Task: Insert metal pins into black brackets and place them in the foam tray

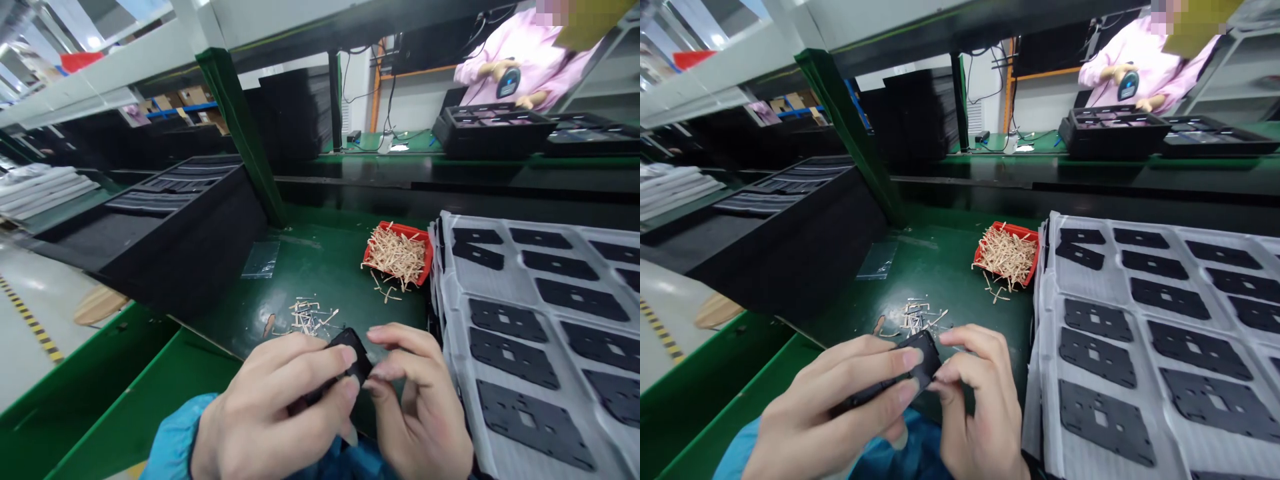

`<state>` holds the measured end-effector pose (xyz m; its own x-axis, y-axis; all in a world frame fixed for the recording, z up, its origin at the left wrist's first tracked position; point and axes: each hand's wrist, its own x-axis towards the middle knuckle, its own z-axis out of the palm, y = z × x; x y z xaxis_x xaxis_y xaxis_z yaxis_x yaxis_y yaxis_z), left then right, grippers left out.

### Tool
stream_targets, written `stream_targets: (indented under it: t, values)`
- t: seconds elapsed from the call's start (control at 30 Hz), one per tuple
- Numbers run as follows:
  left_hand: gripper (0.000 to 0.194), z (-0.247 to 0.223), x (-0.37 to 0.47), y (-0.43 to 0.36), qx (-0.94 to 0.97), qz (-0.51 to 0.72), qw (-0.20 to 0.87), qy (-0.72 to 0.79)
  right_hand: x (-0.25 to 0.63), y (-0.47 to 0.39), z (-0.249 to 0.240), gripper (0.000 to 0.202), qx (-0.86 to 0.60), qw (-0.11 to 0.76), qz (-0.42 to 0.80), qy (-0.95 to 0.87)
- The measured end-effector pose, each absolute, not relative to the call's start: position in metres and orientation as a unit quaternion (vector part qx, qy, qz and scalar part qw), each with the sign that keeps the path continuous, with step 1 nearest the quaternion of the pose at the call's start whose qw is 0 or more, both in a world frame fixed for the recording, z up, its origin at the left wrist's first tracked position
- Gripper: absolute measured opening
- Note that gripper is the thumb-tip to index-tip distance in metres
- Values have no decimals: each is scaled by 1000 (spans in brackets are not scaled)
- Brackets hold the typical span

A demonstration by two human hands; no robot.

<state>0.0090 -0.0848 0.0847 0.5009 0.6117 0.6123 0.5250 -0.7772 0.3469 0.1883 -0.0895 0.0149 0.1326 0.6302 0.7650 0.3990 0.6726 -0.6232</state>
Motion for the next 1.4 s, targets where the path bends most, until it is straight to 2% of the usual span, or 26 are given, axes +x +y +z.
stream_targets:
  t: [0.13,0.27,0.37,0.53,0.77,0.9,0.97,1.1,1.2,1.27,1.33,1.4]
  values:
    - [12,88,13,-81,855,421,41,300,183,-89,14,30,-387,687,21,-615]
    - [16,85,20,-83,827,465,0,317,180,-88,14,27,-421,671,-47,-609]
    - [15,80,24,-84,818,484,30,308,179,-86,14,25,-417,671,-69,-609]
    - [8,68,30,-84,810,509,75,280,179,-87,12,22,-407,682,-45,-607]
    - [14,57,40,-86,765,569,177,245,182,-88,13,25,-374,720,-14,-584]
    - [13,64,36,-82,771,567,177,232,179,-86,14,11,-342,751,37,-563]
    - [15,65,34,-79,774,567,181,216,178,-86,14,12,-333,759,38,-558]
    - [17,58,29,-89,804,512,194,231,186,-89,13,13,-341,741,-28,-577]
    - [17,56,21,-106,824,430,105,354,190,-88,14,19,-361,691,-62,-624]
    - [21,62,15,-101,833,377,48,403,186,-85,12,23,-365,688,-44,-626]
    - [25,69,12,-66,840,318,57,436,181,-79,7,24,-405,685,-1,-606]
    - [28,73,16,1,823,234,101,508,179,-74,2,23,-472,650,42,-594]
